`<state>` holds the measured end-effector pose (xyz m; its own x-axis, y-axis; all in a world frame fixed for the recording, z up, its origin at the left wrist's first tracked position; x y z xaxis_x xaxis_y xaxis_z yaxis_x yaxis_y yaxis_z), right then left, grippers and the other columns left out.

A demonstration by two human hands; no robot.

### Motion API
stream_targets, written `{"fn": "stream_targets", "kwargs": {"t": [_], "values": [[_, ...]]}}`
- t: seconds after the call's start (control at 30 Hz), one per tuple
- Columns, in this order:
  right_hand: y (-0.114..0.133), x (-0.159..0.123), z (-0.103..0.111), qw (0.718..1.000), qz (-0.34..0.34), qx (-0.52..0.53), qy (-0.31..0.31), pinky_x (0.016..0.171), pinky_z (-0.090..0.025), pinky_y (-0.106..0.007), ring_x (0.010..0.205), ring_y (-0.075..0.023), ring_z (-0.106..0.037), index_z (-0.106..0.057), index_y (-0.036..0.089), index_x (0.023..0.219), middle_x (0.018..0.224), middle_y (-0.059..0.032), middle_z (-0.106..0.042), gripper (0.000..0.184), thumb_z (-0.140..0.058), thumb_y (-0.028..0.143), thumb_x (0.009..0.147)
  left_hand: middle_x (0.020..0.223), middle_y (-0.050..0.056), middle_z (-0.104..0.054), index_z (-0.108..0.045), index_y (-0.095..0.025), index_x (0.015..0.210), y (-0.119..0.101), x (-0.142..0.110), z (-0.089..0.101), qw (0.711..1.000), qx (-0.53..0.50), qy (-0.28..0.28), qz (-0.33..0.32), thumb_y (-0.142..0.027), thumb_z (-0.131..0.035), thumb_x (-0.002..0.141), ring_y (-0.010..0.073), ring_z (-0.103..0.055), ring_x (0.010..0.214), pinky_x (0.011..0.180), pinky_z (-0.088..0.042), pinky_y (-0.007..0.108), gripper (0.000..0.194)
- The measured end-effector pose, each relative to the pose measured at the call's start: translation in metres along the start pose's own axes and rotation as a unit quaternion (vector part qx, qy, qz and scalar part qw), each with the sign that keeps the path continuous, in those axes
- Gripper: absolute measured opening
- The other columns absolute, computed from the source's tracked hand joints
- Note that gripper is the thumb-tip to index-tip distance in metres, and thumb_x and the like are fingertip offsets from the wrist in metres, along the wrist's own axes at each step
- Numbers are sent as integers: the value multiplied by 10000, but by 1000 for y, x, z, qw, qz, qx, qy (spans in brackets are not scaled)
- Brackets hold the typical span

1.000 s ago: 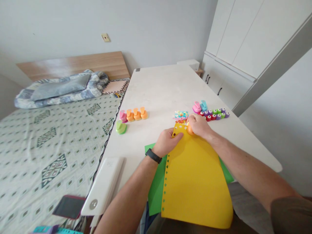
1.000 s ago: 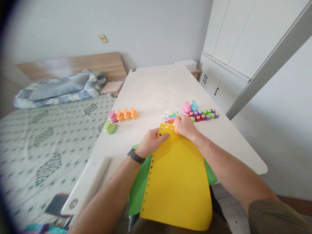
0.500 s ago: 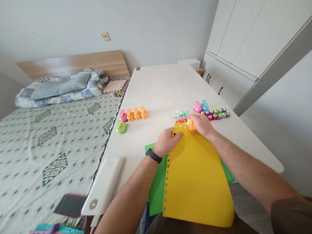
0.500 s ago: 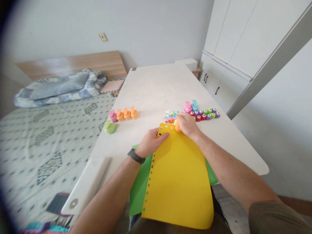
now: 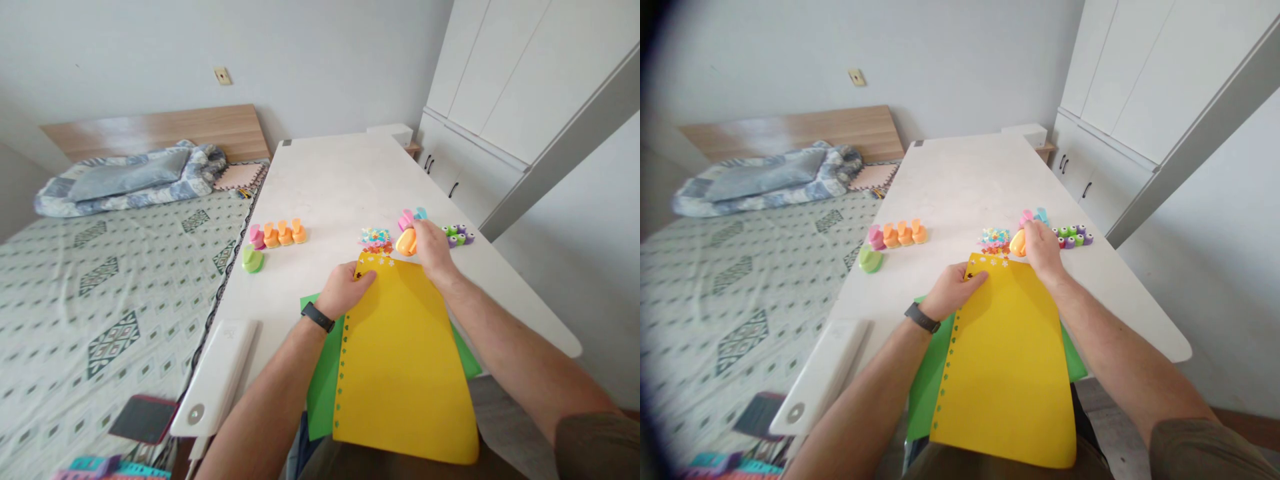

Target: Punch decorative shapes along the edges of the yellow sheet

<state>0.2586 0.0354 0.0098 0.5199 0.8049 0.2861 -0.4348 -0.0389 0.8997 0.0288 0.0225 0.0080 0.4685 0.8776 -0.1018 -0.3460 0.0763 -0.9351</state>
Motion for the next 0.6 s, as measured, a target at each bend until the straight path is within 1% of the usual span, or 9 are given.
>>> {"fn": "stream_targets", "kwargs": {"t": [0.27, 0.37, 0.4, 0.5, 0.6], "values": [[7, -4, -8, 997, 21, 52, 45, 697, -487, -326, 773, -212, -620, -643, 201, 940, 890, -71, -679, 432, -403, 560, 961, 648, 6, -598, -667, -157, 793, 3, 1, 0, 1000, 15, -1, -12, -476, -624, 805, 138, -515, 578, 514, -352, 230, 323], [15, -7, -8, 995, 79, 62, 22, 747, -492, -327, 851, -212, -637, -629, 203, 1007, 1023, -90, -687, 416, -383, 538, 986, 666, 4, -599, -682, -151, 819, 4, 1, -1, 999, 44, 10, -30, -478, -589, 831, 130, -498, 578, 524, -349, 228, 340], [19, -8, -8, 993, 102, 56, 19, 760, -491, -327, 858, -210, -637, -621, 207, 1025, 1039, -88, -685, 398, -387, 527, 989, 673, 1, -597, -687, -151, 827, 4, 1, 0, 997, 54, 16, -43, -477, -576, 842, 127, -495, 584, 531, -350, 226, 344], [27, -7, -11, 989, 138, 5, 48, 766, -480, -324, 807, -199, -625, -616, 212, 995, 935, -57, -680, 354, -423, 508, 982, 681, -6, -578, -688, -153, 807, 0, -2, 0, 992, 79, 36, -87, -470, -551, 866, 123, -481, 612, 550, -342, 221, 350], [31, -4, -13, 989, 132, -42, 57, 765, -468, -318, 784, -192, -610, -618, 212, 964, 854, -31, -666, 345, -432, 502, 979, 670, -12, -541, -680, -153, 777, -5, -6, 1, 988, 91, 54, -113, -464, -539, 880, 117, -452, 618, 546, -316, 218, 356]]}}
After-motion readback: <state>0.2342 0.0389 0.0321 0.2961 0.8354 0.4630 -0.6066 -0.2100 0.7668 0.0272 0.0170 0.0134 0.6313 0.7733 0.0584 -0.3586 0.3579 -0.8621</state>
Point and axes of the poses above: each hand's wrist, its own x-axis towards the middle knuckle, its own z-axis out of the back of the hand, y = z × x, the point moved 2 cm from there along x, towards the middle knuckle
